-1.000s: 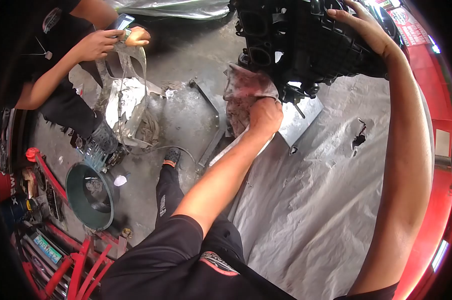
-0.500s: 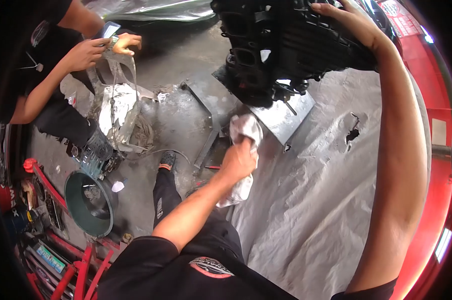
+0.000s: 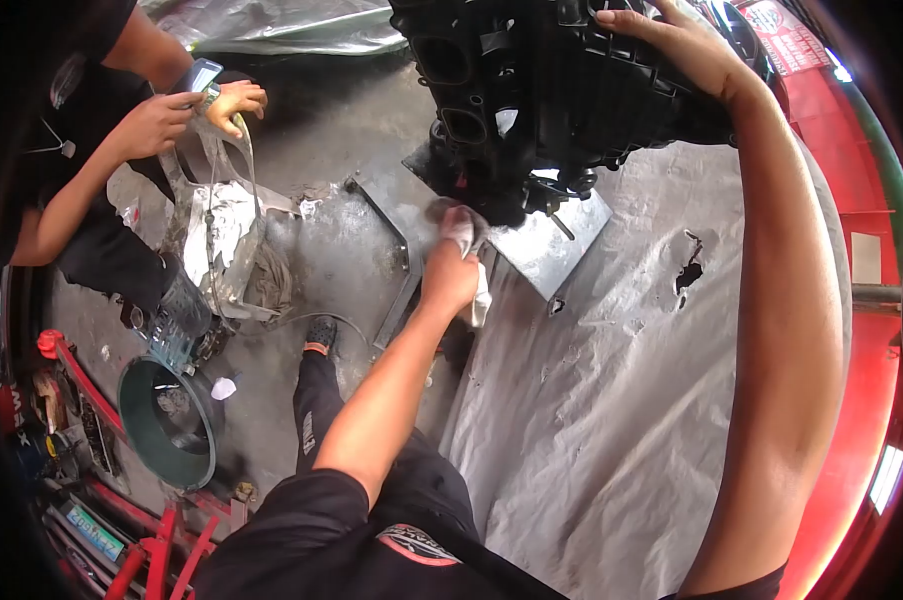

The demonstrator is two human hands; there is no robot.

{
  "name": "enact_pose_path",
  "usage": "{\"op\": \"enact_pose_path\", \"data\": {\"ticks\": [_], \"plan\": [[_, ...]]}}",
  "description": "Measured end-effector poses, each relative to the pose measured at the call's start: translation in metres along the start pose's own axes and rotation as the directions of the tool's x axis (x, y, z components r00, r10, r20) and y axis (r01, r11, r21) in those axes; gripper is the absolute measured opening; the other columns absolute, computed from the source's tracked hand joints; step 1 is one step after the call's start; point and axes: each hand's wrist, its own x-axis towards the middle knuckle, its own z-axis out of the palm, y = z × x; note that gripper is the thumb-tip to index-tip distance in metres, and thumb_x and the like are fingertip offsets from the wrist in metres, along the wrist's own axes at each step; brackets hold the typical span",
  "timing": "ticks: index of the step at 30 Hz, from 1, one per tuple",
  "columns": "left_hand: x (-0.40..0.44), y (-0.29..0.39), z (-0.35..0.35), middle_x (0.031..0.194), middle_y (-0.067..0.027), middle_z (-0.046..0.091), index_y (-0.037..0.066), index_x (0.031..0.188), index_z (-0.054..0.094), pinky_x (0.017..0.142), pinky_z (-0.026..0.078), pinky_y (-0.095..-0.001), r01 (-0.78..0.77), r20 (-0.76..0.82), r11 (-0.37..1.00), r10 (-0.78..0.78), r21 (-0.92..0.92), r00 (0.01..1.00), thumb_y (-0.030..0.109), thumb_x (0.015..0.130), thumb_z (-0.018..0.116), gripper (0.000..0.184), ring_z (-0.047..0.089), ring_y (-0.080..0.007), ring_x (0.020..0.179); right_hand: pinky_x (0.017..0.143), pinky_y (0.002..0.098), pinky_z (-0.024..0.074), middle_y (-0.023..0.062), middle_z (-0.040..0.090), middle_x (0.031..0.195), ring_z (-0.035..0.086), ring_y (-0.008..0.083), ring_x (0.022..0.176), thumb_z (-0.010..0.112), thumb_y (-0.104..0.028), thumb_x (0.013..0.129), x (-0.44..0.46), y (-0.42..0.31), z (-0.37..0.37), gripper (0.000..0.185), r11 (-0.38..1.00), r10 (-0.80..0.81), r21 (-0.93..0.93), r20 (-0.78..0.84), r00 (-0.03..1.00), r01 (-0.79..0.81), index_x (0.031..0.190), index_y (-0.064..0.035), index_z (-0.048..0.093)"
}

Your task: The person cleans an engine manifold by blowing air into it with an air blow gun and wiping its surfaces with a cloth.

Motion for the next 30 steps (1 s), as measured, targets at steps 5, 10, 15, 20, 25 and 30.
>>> {"op": "enact_pose_path", "data": {"ticks": [5, 10, 15, 20, 25, 30], "plan": [[-0.011, 0.024, -0.021, 0.102, -0.0352, 0.067, -0.007, 0.105, 0.066, 0.089, 0.050, -0.0570, -0.090, -0.125, 0.996, 0.087, -0.017, 0.988, 0.023, 0.093, 0.060, 0.033, 0.065, -0.0516, 0.101, 0.089, 0.0347, 0.0561, 0.0190, 0.072, 0.120, 0.071, 0.0247, 0.102, 0.080, -0.050, 0.082, -0.001, 0.008, 0.005, 0.094, 0.993, -0.021, 0.112, 0.020, 1.000, 0.019, 0.155, -0.0034, 0.043], [0.027, 0.010, 0.032, 0.107, -0.0311, 0.069, -0.005, 0.103, 0.067, 0.091, 0.052, -0.0535, -0.120, 0.047, 0.986, 0.115, 0.118, 0.992, 0.021, 0.092, 0.060, 0.030, 0.066, -0.0470, 0.106, 0.089, 0.0344, 0.0564, 0.0181, 0.073, 0.117, 0.072, 0.0234, 0.099, 0.080, -0.048, 0.084, -0.002, -0.002, -0.002, 0.092, 0.994, -0.047, 0.103, 0.064, 0.997, 0.040, 0.155, -0.0043, 0.043], [-0.022, 0.007, 0.020, 0.126, -0.0347, 0.064, -0.010, 0.125, 0.061, 0.103, 0.048, -0.0479, 0.138, 0.143, 0.985, -0.123, -0.100, 0.982, 0.026, 0.094, 0.067, 0.048, 0.061, -0.0458, 0.123, 0.088, 0.0346, 0.0567, 0.0180, 0.073, 0.116, 0.072, 0.0232, 0.096, 0.080, -0.045, 0.084, -0.015, -0.007, -0.001, 0.088, 0.987, -0.019, 0.160, 0.056, 0.998, 0.010, 0.155, -0.0052, 0.044], [0.008, 0.031, 0.009, 0.116, -0.0361, 0.067, -0.014, 0.122, 0.060, 0.098, 0.051, -0.0453, -0.009, -0.039, 0.891, -0.010, -0.454, 0.999, 0.022, 0.091, 0.070, 0.048, 0.067, -0.0432, 0.112, 0.088, 0.0350, 0.0569, 0.0190, 0.072, 0.118, 0.072, 0.0243, 0.097, 0.078, -0.044, 0.086, -0.014, -0.004, 0.002, 0.085, 0.992, -0.028, 0.123, 0.048, 0.998, 0.022, 0.155, -0.0066, 0.044], [0.000, 0.060, -0.027, 0.106, -0.0246, 0.071, -0.012, 0.117, 0.062, 0.091, 0.052, -0.0405, -0.128, 0.476, 0.988, 0.074, 0.081, 0.876, 0.018, 0.092, 0.066, 0.039, 0.069, -0.0290, 0.103, 0.088, 0.0350, 0.0569, 0.0184, 0.073, 0.118, 0.073, 0.0241, 0.097, 0.077, -0.045, 0.086, -0.002, -0.007, 0.002, 0.083, 0.999, 0.040, 0.024, 0.034, 0.999, -0.041, 0.154, -0.0076, 0.047], [-0.066, -0.028, -0.037, 0.106, -0.0181, 0.074, -0.002, 0.118, 0.069, 0.090, 0.054, -0.0391, -0.017, 0.516, 0.952, 0.180, -0.305, 0.837, 0.026, 0.093, 0.069, 0.037, 0.071, -0.0277, 0.099, 0.094, 0.0382, 0.0540, 0.0213, 0.068, 0.127, 0.070, 0.0277, 0.108, 0.079, -0.052, 0.082, 0.009, 0.014, 0.003, 0.091, 1.000, 0.006, -0.018, -0.010, 1.000, -0.007, 0.154, -0.0069, 0.046]]}}
